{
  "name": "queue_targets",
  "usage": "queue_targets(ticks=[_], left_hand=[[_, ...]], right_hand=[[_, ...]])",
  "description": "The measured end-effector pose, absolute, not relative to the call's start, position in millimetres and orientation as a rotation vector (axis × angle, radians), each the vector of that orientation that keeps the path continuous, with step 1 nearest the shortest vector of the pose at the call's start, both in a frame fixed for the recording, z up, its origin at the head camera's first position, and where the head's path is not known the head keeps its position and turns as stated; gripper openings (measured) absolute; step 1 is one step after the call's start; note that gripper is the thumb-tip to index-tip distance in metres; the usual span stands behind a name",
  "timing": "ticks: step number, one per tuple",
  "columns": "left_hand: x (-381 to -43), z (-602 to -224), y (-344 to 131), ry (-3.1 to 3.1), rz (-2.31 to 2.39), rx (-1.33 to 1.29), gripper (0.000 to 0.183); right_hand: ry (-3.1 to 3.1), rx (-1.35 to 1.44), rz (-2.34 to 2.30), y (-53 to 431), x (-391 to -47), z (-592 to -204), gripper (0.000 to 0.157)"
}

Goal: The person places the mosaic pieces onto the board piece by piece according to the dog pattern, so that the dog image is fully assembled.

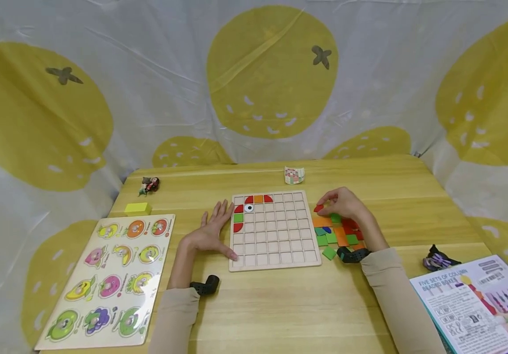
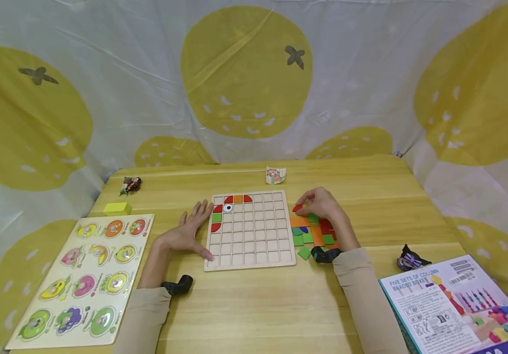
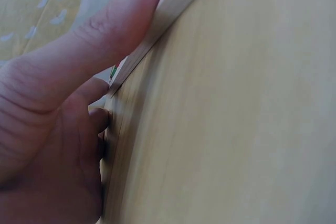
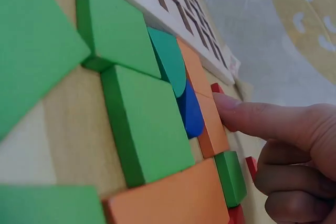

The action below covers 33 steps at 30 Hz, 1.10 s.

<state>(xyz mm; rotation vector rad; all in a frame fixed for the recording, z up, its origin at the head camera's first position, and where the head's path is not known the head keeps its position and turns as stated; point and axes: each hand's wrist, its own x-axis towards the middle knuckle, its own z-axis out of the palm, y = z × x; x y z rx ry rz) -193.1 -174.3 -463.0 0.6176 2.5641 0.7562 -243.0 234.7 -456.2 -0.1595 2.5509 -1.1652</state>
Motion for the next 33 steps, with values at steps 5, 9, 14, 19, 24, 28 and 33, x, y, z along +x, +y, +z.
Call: queue_targets(ticks=[5, 9, 14, 19, 24, 28, 33], left_hand=[[-192, -463, -175, 2.565, 0.777, 0.608, 0.143], [-191, -462, -176, 2.561, 0.776, 0.598, 0.144], [-190, -462, -177, 2.566, 0.752, 0.595, 0.143], [-192, -462, -175, 2.567, 0.753, 0.605, 0.142], [-192, -463, -175, 2.560, 0.772, 0.592, 0.142], [-192, -462, -174, 2.555, 0.778, 0.588, 0.142], [-192, -463, -174, 2.552, 0.778, 0.584, 0.142]], right_hand=[[2.585, -0.148, -1.168, 233, -238, -452, 0.028], [2.570, -0.202, -1.241, 208, -235, -441, 0.024], [2.469, -0.363, -1.257, 140, -231, -430, 0.020], [2.452, -0.460, -1.209, 78, -234, -436, 0.020], [2.491, -0.402, -1.181, 54, -238, -448, 0.019], [2.513, -0.388, -1.176, 53, -239, -451, 0.019], [2.521, -0.420, -1.179, 55, -241, -452, 0.021]])
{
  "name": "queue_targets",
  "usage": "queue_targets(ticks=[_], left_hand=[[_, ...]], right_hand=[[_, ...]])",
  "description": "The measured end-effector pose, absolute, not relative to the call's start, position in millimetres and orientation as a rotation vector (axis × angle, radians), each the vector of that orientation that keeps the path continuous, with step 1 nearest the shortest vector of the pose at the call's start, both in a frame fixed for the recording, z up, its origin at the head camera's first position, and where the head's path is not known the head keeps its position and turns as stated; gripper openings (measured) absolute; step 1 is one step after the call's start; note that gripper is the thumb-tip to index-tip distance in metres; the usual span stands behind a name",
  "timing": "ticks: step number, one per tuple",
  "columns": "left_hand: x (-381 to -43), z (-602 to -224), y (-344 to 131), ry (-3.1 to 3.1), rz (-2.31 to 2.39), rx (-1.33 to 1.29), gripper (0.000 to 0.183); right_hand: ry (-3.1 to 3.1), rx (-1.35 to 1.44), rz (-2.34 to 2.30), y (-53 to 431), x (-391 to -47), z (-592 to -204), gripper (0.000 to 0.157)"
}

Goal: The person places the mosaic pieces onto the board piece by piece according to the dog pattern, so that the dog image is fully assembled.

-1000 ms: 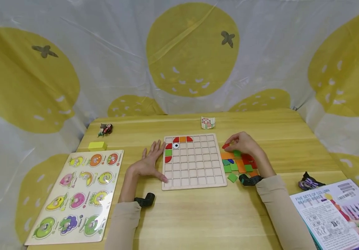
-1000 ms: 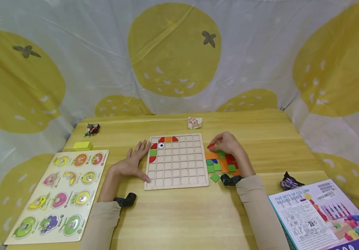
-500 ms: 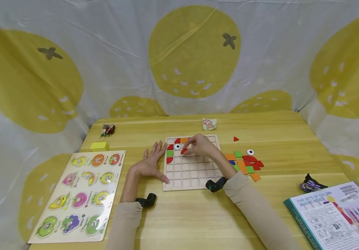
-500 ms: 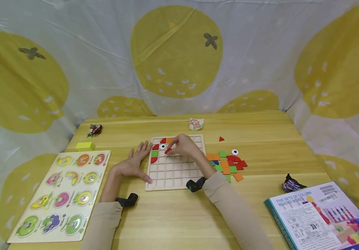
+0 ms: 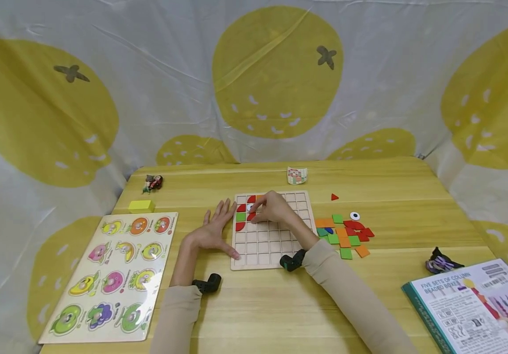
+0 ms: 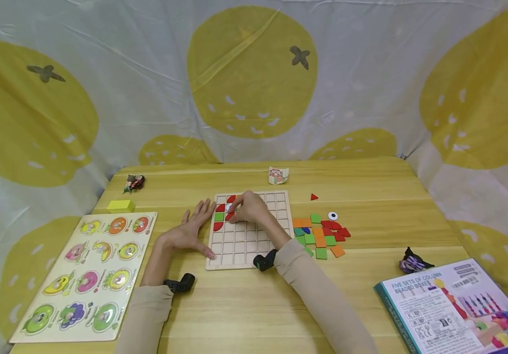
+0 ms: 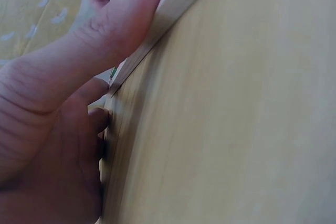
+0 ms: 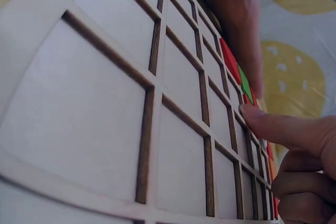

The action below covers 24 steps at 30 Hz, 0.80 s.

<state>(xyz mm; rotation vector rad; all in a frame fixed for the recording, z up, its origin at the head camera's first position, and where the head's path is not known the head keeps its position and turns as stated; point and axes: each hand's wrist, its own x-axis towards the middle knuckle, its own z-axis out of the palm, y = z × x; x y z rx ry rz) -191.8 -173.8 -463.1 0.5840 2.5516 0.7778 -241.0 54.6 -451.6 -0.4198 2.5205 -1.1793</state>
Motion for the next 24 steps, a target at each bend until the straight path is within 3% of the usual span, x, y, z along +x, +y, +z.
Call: queue_targets(ticks=[13, 24], left_hand=[[-194, -462, -171, 2.551, 0.748, 0.591, 0.142], [-191, -463, -171, 2.553, 0.774, 0.592, 0.142]], right_hand=[[2.436, -0.492, -1.211, 74, -246, -446, 0.024], [2.682, -0.079, -1.257, 218, -239, -429, 0.031]])
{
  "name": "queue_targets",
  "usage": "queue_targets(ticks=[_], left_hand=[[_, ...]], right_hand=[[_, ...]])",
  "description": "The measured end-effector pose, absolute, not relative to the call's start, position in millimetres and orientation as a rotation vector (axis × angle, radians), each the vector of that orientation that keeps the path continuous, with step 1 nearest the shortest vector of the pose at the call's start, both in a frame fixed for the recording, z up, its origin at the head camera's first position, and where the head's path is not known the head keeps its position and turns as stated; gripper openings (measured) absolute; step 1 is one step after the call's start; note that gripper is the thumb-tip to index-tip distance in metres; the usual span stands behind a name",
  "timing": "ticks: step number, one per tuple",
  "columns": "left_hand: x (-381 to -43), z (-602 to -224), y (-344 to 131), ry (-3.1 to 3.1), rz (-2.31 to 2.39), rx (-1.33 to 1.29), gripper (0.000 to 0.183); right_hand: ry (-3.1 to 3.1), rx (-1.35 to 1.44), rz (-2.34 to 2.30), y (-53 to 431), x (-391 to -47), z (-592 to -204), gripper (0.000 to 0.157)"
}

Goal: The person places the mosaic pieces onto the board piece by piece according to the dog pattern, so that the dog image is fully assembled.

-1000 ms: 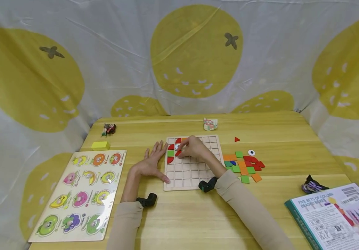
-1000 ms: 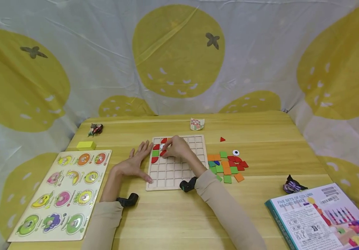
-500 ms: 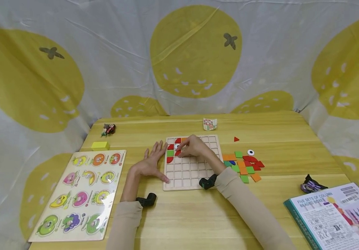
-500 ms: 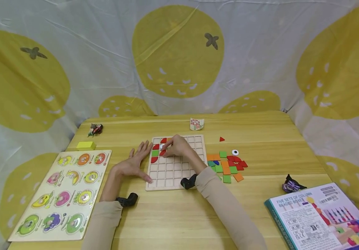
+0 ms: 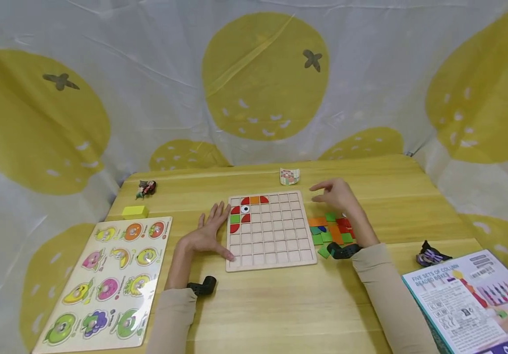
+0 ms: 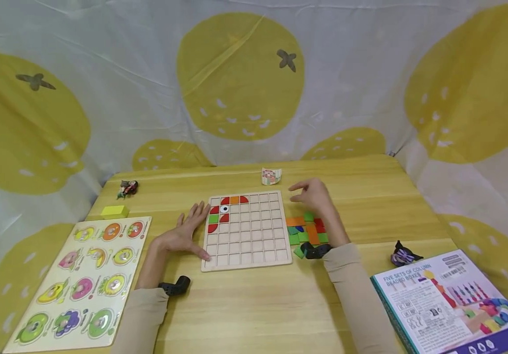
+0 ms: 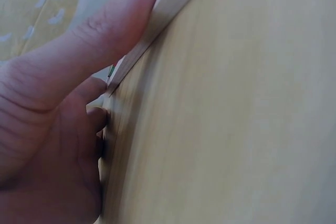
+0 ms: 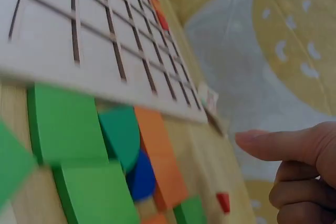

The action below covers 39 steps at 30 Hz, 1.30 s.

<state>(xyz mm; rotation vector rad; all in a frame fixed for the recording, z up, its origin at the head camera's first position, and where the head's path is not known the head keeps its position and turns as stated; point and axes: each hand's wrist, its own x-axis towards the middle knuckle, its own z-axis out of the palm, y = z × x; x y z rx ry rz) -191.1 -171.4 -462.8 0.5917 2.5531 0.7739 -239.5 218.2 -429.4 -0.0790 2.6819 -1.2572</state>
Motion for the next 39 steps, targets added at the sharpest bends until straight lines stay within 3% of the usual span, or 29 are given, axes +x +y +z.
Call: queue_targets(ticks=[6, 18, 22, 32, 39], left_hand=[[-191, -461, -172, 2.545, 0.788, 0.608, 0.142], [-189, -460, -173, 2.543, 0.804, 0.616, 0.142], [-190, -460, -172, 2.554, 0.783, 0.606, 0.143], [-192, -458, -173, 2.563, 0.778, 0.579, 0.142], [-190, -459, -174, 2.563, 0.767, 0.569, 0.141]], right_hand=[[2.629, 0.117, -1.264, 262, -250, -447, 0.036], [2.718, 0.081, -1.190, 255, -258, -452, 0.025], [2.707, -0.027, -1.199, 228, -254, -445, 0.023], [2.504, -0.348, -1.305, 110, -248, -445, 0.017], [2.532, -0.325, -1.308, 78, -252, -453, 0.015]])
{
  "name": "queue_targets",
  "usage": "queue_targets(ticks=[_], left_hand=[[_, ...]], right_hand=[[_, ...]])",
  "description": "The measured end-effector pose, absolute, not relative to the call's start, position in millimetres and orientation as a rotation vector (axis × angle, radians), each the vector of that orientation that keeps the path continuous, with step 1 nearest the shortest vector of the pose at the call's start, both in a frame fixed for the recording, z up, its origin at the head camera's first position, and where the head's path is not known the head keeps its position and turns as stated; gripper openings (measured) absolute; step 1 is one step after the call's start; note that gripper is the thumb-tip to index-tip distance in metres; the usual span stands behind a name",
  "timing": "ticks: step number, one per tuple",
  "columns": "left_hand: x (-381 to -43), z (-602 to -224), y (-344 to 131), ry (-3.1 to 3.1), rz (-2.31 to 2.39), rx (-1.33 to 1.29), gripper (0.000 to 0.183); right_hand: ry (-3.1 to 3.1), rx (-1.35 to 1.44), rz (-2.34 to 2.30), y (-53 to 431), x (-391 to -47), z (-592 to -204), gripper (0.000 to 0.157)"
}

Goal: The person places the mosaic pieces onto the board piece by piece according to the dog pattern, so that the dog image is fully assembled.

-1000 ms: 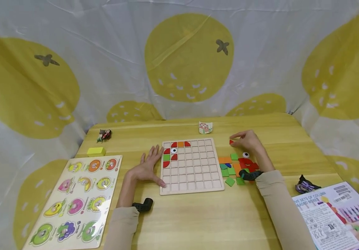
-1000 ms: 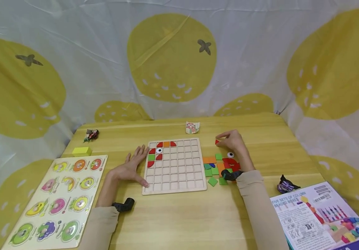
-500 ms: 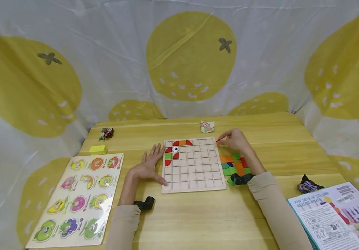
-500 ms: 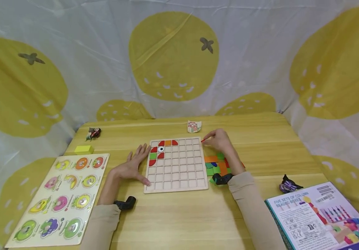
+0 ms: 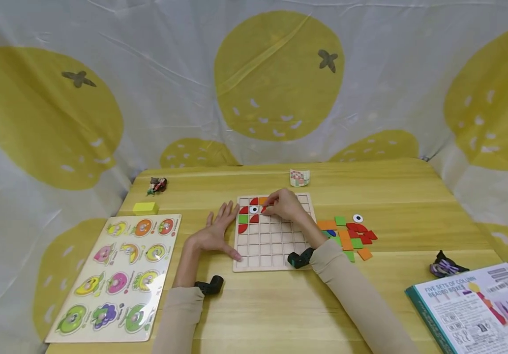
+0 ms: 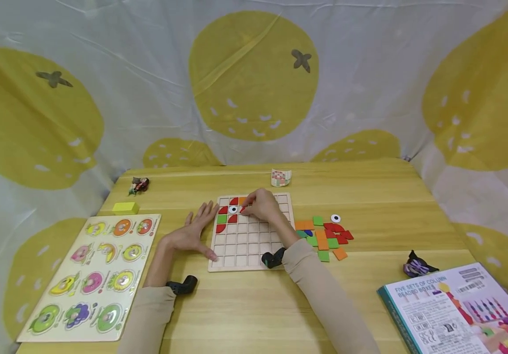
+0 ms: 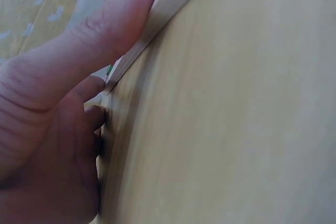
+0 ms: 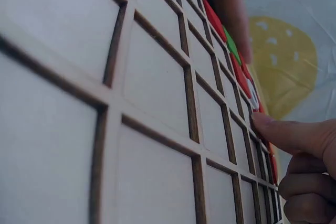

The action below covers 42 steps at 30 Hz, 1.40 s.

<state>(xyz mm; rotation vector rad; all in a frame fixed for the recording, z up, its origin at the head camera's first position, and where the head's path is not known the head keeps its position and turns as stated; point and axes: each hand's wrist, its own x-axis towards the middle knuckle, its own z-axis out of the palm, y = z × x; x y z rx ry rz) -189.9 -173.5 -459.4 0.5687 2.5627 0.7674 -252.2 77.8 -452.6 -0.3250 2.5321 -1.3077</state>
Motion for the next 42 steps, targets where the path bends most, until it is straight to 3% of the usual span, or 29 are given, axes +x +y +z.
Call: queue_targets(ticks=[22, 31, 42], left_hand=[[-188, -465, -164, 2.520, 0.818, 0.574, 0.143], [-187, -463, -166, 2.521, 0.822, 0.573, 0.145], [-190, -455, -172, 2.540, 0.827, 0.587, 0.143]], right_hand=[[2.532, -0.245, -1.296, 96, -245, -448, 0.020], [2.541, -0.229, -1.279, 175, -222, -420, 0.024], [2.435, 0.023, -1.237, 261, -199, -423, 0.036]])
